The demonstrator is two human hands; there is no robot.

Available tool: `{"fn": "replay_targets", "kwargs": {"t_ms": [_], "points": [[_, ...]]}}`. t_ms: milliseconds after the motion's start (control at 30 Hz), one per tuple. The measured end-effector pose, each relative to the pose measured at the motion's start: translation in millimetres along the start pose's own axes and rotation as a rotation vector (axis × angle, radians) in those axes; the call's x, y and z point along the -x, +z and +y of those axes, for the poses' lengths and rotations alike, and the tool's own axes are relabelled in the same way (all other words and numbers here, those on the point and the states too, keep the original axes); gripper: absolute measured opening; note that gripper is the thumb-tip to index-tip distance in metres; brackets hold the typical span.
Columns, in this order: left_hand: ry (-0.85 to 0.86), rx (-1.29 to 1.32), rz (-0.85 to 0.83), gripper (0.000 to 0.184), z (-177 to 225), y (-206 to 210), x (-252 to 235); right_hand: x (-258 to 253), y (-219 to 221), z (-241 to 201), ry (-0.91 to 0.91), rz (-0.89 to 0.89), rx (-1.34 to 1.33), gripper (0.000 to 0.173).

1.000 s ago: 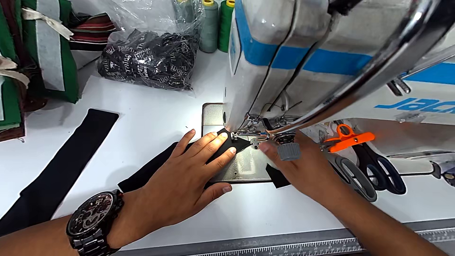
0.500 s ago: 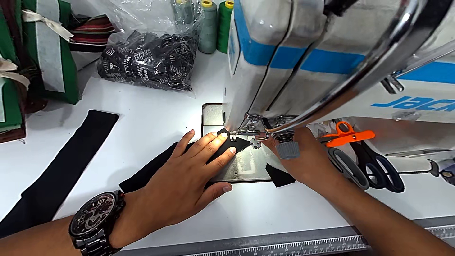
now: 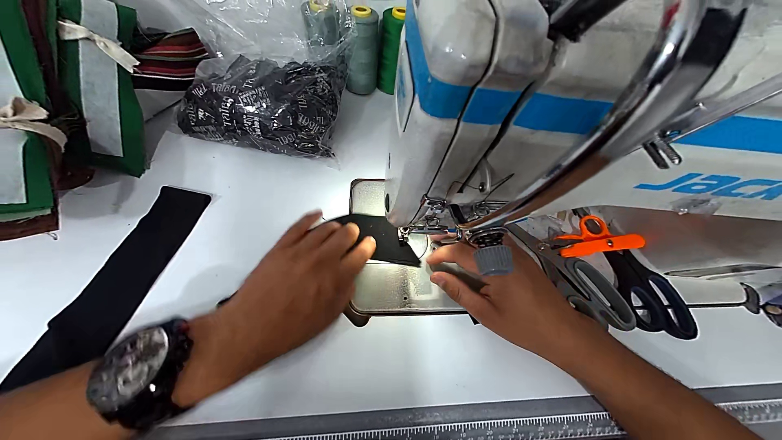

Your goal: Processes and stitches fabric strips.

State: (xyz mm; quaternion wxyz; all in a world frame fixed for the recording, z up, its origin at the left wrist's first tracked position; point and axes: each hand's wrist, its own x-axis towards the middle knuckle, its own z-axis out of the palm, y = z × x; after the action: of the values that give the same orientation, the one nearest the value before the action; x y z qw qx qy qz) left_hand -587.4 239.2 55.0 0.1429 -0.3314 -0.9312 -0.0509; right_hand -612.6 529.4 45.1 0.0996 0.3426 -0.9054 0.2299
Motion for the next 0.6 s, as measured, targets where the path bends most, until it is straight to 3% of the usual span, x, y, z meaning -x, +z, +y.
{"fn": "replay_targets", "kwargs": {"t_ms": [133,200,333,600], "points": [[0.012,0.17,0.014,0.039,-38,-12,-17,2,-1,-2,0.006,0.035,-0.012,0.032],[0.055,0.197,0.075,0.035,-30,-14,-18,1,0,-1,0.001,0.033,-0.014,0.033],[0.109,0.17,0.02,0.04,-4,1,-5,-2,6,-1,-0.073,-0.015,-0.029,0.038],[0.104,0.155,0.032,0.04,-6,7,-2,0,12,-3,-0.136,-0.044,0.026,0.038]]}}
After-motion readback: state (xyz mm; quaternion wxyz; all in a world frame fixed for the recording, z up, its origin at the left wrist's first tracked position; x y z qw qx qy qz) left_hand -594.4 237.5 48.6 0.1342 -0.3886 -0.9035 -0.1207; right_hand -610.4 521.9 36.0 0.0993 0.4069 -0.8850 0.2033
